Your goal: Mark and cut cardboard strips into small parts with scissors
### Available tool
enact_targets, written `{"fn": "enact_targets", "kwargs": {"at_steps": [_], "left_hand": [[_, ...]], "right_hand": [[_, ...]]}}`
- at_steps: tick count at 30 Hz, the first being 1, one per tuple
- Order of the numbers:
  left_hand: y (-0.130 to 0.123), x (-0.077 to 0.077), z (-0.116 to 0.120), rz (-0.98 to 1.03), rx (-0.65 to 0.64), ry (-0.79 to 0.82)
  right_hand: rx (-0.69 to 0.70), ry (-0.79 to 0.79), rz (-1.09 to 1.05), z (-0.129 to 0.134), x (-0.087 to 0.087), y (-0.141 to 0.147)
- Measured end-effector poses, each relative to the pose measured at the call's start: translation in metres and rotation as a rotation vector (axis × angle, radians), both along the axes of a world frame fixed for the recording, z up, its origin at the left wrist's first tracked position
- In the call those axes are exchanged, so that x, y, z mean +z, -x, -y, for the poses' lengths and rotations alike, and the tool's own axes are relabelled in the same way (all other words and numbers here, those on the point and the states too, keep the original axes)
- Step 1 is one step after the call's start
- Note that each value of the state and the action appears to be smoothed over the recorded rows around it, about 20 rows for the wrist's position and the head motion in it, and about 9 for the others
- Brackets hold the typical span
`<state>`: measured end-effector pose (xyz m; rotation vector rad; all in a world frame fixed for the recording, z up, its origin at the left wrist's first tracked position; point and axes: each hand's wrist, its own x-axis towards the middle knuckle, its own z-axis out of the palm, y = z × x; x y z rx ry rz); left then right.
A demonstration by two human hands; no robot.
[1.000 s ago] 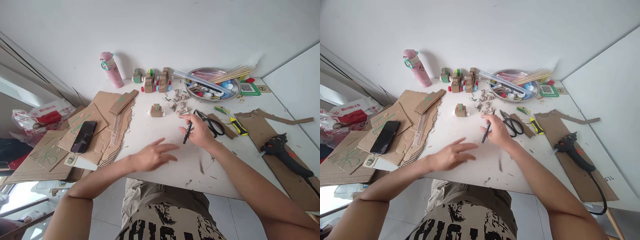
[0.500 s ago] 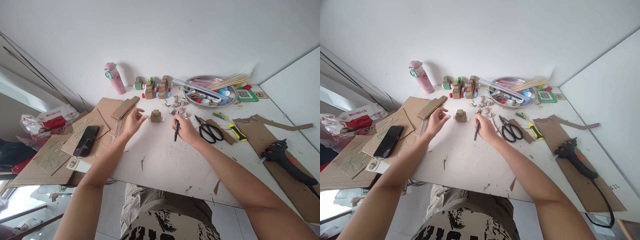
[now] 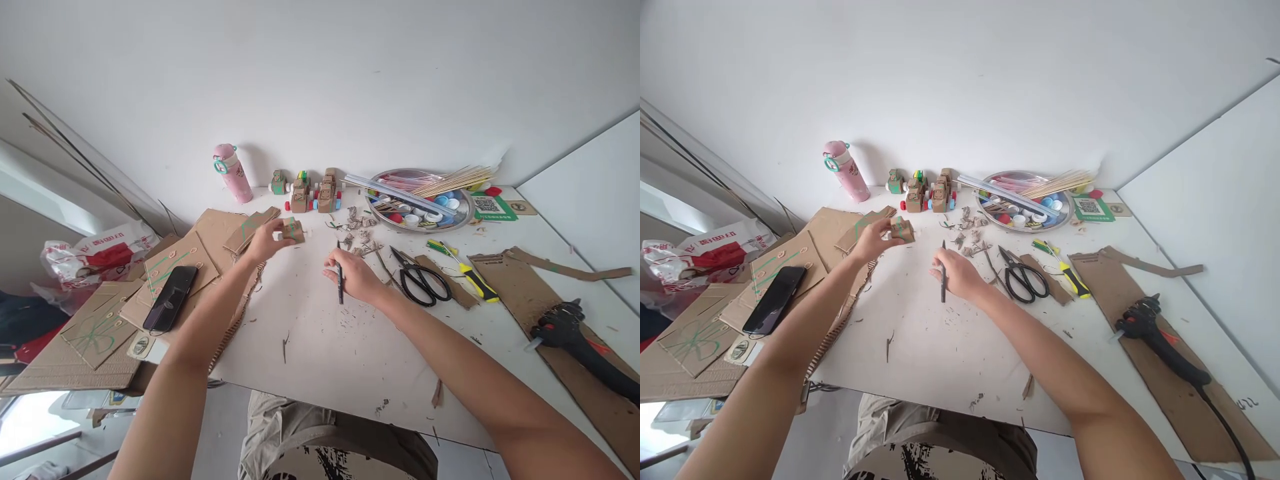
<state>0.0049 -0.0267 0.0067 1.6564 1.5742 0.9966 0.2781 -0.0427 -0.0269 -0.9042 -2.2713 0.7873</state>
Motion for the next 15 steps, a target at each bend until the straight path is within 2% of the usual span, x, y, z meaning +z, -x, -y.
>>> {"fn": "enact_targets", "kwargs": {"at_steps": [5,8,11,15], "left_hand": [[0.042,0.025,-0.02,-0.005,0.194,-0.027],[0.057,0.034,-0.041,-0.002,0.226,-0.035],[0.063,0.035,-0.067,-0.003,0.252,-0.008],[0.064,0.029,-0.099,-0.033,0.266,0.027]], "right_hand": [[0.088,-0.042,0.103,-0.063,0.0,0.048],[0.135,-0.056,0.166,-0.076,-0.005,0.073],[0.241,-0.066,0.209,-0.052,-0.013,0.077],[0.469,-0.094,0.199,0.008,-0.025,0.052]]}}
